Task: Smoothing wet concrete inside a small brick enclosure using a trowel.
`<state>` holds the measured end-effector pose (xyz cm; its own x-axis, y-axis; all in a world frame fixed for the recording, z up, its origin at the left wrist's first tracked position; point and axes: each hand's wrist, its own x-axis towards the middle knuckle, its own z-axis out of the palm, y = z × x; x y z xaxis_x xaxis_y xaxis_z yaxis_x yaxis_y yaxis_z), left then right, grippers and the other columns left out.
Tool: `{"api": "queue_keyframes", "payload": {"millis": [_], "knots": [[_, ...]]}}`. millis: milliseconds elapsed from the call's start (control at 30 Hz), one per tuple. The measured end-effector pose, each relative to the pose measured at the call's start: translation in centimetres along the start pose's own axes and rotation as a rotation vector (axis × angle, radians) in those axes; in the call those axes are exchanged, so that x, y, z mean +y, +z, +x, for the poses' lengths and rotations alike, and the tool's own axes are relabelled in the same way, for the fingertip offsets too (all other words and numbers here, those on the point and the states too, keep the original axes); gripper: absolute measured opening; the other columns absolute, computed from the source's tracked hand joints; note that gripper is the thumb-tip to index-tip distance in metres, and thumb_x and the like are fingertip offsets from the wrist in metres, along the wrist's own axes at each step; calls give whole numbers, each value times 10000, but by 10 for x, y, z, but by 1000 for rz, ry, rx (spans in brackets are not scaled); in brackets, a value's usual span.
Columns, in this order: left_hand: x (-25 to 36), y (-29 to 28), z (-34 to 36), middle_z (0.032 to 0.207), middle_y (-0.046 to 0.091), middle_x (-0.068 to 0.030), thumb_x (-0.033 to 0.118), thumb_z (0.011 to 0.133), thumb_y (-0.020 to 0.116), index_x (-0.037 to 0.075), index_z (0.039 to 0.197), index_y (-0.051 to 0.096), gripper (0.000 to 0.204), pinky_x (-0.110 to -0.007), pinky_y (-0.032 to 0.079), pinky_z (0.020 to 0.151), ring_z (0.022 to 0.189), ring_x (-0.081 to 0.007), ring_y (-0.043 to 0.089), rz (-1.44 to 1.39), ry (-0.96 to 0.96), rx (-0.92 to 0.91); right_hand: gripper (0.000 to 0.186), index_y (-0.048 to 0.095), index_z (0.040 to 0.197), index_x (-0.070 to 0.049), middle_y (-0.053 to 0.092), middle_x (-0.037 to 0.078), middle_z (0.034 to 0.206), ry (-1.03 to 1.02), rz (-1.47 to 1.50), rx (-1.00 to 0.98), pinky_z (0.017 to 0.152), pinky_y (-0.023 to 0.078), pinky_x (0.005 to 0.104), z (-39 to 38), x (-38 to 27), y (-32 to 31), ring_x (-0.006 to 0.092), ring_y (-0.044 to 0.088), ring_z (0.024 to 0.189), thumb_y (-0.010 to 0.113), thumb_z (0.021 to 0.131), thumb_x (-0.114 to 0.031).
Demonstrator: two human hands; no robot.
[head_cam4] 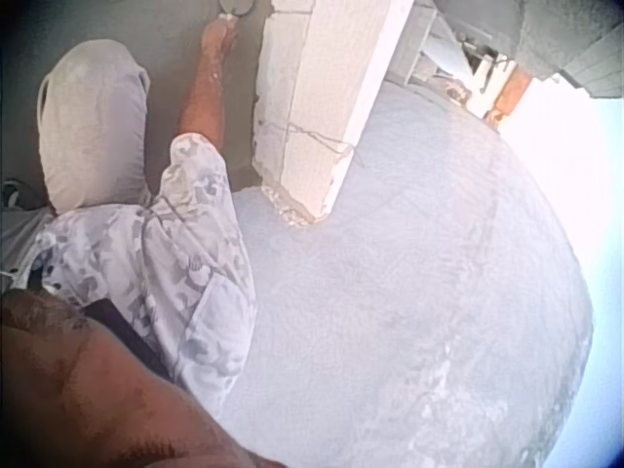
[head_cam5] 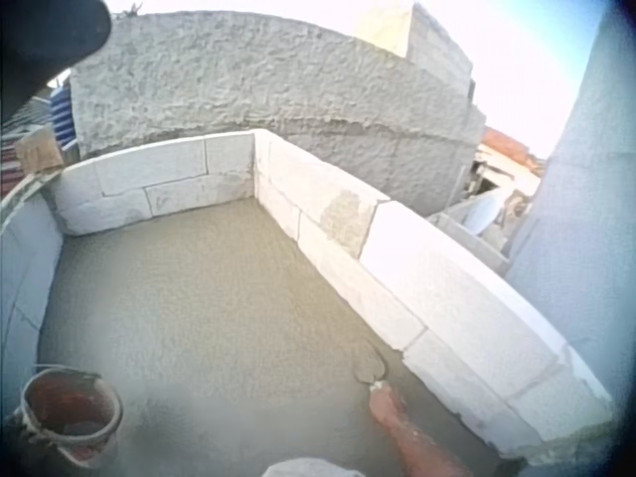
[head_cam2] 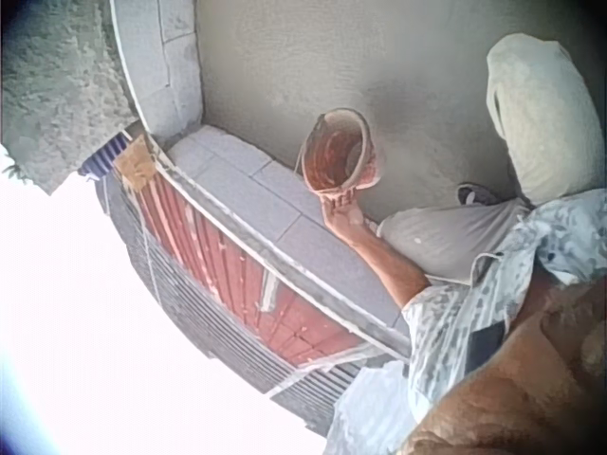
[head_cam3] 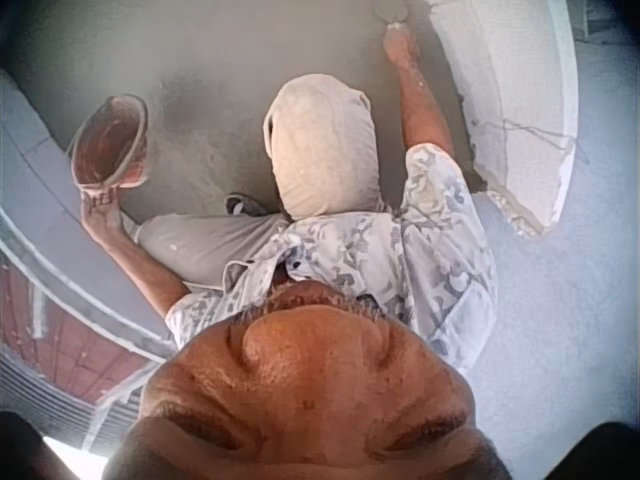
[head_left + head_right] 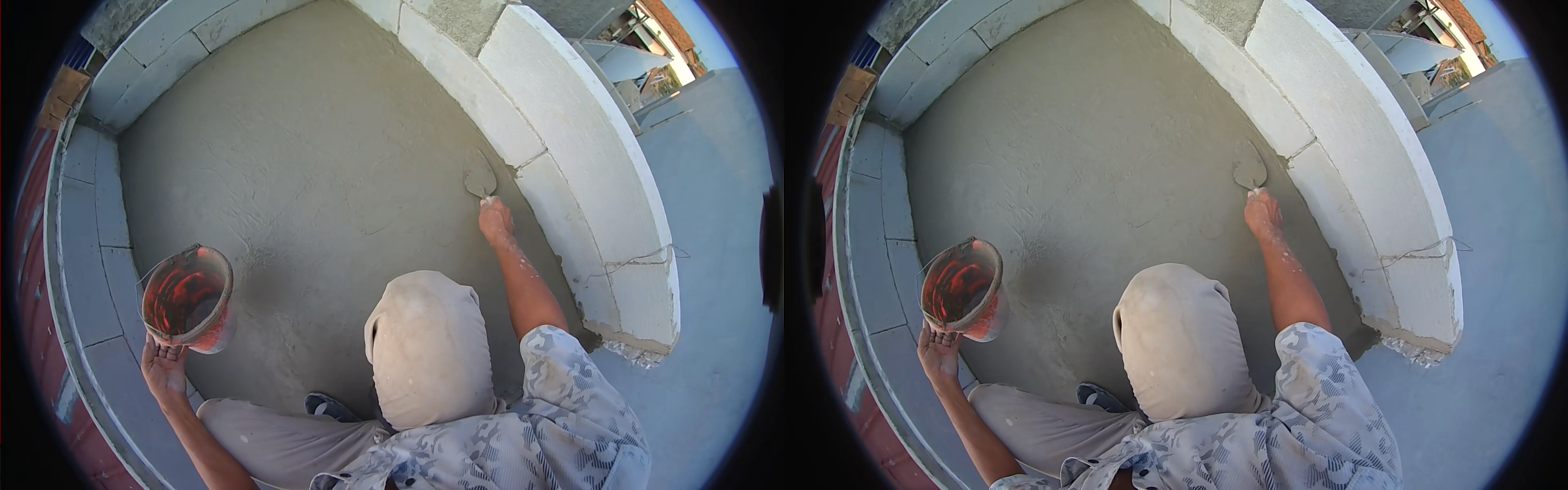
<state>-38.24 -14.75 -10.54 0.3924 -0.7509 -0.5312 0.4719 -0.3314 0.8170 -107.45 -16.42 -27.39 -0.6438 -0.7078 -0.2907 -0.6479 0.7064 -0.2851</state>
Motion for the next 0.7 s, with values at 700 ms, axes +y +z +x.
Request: {"api": "queue_keyframes", "payload": {"millis": [700], "knots": [[-12, -36, 48, 1018, 702, -77, 235, 1016, 555, 36, 1168, 611, 256, -497, 498, 945, 912, -191, 679, 31, -14, -236, 406, 578, 1239, -16, 653, 294, 1104, -277, 288, -361, 898, 494, 530, -146, 37, 79, 462, 619, 1062, 533, 980, -324]]}}
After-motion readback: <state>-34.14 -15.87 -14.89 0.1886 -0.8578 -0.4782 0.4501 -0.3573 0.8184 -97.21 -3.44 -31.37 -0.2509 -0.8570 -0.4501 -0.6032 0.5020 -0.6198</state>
